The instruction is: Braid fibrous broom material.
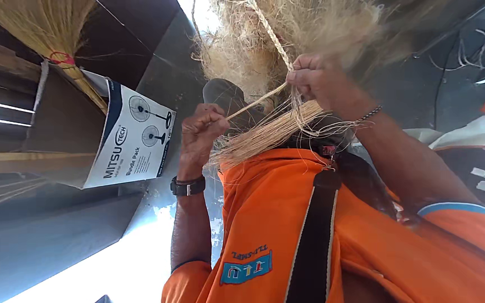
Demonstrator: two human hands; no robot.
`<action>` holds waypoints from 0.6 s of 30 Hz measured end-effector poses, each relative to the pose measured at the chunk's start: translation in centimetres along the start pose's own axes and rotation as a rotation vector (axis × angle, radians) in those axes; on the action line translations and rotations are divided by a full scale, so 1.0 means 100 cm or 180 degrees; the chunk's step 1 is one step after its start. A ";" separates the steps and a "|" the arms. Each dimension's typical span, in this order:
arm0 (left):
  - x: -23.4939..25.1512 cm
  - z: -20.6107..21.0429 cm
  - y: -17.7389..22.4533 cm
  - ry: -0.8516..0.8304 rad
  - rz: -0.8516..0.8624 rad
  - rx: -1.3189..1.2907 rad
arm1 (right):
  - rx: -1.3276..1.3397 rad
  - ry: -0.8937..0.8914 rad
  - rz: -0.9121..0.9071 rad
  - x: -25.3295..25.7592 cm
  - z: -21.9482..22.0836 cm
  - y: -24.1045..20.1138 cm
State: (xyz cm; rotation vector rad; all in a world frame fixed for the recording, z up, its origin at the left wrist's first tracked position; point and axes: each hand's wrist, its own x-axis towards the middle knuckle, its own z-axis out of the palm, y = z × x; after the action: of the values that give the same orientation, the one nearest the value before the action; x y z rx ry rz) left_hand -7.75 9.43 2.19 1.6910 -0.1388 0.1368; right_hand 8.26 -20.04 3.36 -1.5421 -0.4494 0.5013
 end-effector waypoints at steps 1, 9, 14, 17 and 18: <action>-0.001 -0.005 -0.002 0.0008 0.0083 -0.0035 | 0.0070 0.0003 0.0006 0.000 0.000 0.000; -0.032 -0.042 0.012 0.0211 -0.0394 -0.0877 | 0.0245 0.0294 0.0047 -0.006 -0.026 0.004; -0.071 -0.079 0.014 0.1244 -0.1044 0.0883 | -0.0094 0.0431 0.0161 -0.006 -0.045 0.013; -0.084 -0.096 0.005 0.1791 -0.1553 0.1853 | -0.0123 0.0521 0.0247 -0.006 -0.047 0.016; -0.087 -0.098 0.003 0.1900 -0.1528 0.1930 | -0.0122 0.0537 0.0280 -0.006 -0.047 0.016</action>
State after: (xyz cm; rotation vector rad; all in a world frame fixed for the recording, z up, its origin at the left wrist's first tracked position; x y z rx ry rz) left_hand -16.49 19.22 2.16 2.1504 0.8230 0.3381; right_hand 10.38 -24.31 1.79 -1.6315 -0.2635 0.4281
